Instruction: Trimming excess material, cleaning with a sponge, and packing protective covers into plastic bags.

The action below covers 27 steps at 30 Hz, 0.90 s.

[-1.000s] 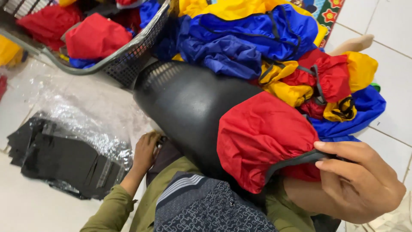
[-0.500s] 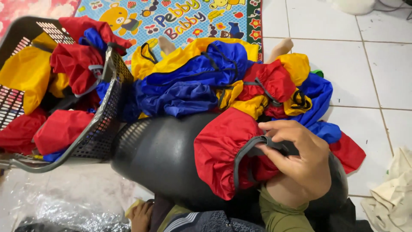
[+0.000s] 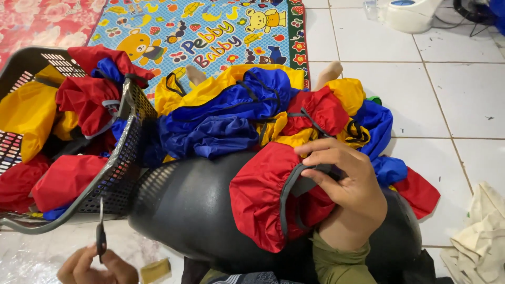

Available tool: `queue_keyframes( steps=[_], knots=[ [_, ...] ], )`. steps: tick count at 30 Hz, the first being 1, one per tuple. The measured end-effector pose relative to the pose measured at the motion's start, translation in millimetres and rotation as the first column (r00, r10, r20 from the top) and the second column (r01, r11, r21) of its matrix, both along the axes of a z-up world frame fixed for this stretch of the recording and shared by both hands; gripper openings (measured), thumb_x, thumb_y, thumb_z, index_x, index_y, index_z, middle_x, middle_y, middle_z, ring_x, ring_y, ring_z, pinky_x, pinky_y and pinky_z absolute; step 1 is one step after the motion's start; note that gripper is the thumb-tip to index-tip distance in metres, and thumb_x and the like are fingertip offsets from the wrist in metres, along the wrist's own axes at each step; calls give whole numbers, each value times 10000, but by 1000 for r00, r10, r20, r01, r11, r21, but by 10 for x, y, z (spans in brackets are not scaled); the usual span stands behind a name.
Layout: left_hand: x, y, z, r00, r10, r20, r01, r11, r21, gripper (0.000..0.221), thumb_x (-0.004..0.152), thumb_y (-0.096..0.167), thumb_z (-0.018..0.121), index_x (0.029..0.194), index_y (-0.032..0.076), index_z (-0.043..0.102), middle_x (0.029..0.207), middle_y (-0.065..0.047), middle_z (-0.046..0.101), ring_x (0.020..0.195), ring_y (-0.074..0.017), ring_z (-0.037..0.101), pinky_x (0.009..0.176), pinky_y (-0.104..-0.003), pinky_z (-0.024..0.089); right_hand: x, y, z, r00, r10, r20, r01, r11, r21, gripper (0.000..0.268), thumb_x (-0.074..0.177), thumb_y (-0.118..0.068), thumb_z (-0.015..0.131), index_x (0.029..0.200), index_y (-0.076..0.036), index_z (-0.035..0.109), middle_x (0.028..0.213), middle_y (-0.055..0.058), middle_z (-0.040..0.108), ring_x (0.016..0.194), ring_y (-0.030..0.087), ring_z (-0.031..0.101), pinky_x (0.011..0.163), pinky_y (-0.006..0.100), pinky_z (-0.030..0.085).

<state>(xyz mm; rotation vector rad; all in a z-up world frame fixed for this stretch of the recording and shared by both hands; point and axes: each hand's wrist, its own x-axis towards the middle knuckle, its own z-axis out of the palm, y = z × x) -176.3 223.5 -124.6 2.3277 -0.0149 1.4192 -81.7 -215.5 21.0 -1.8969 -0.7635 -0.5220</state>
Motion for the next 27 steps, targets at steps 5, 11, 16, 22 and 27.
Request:
queue_keyframes(
  steps=[5,11,16,22,27],
  knots=[
    [763,-1309,793,883,-353,309,450,824,-344,59,1053,75,631,1065,30,594,1033,-191,549,865,-307,656,815,-355,564,-5,120,33,995,-88,-52,89,996,12,117,988,-137,655,1101,-109,674,1239,161,630,925,200,654,922,350,551],
    [1355,-2257,1437,347,-895,278,938,334,-96,102,990,46,626,1002,62,726,1016,-109,686,912,-302,747,841,-379,666,77,232,-64,962,-16,-273,98,953,288,745,962,-712,484,1099,-20,726,1143,131,637,858,190,585,803,328,505],
    [1578,-2394,1495,234,-962,139,963,249,106,183,1047,79,580,1061,73,763,1038,-32,700,912,-254,660,843,-356,637,87,380,-18,928,-35,-371,202,883,423,989,875,-909,548,1143,33,679,958,95,623,903,170,621,799,279,481],
    [1725,-2318,1310,306,-947,100,948,293,-128,301,964,337,737,1174,127,683,1159,-78,667,1058,-256,696,1011,-449,584,212,587,-89,936,88,-340,187,694,695,325,1032,-427,619,1029,-133,481,916,66,534,787,162,526,767,285,432],
    [1714,-2324,1393,-45,-991,-125,822,34,-568,747,653,481,836,1141,56,463,1125,-88,525,1031,-208,563,944,-320,491,283,733,-4,916,-71,-394,371,521,768,397,954,-470,679,954,-145,452,801,36,407,632,129,322,613,260,321]
  ],
)
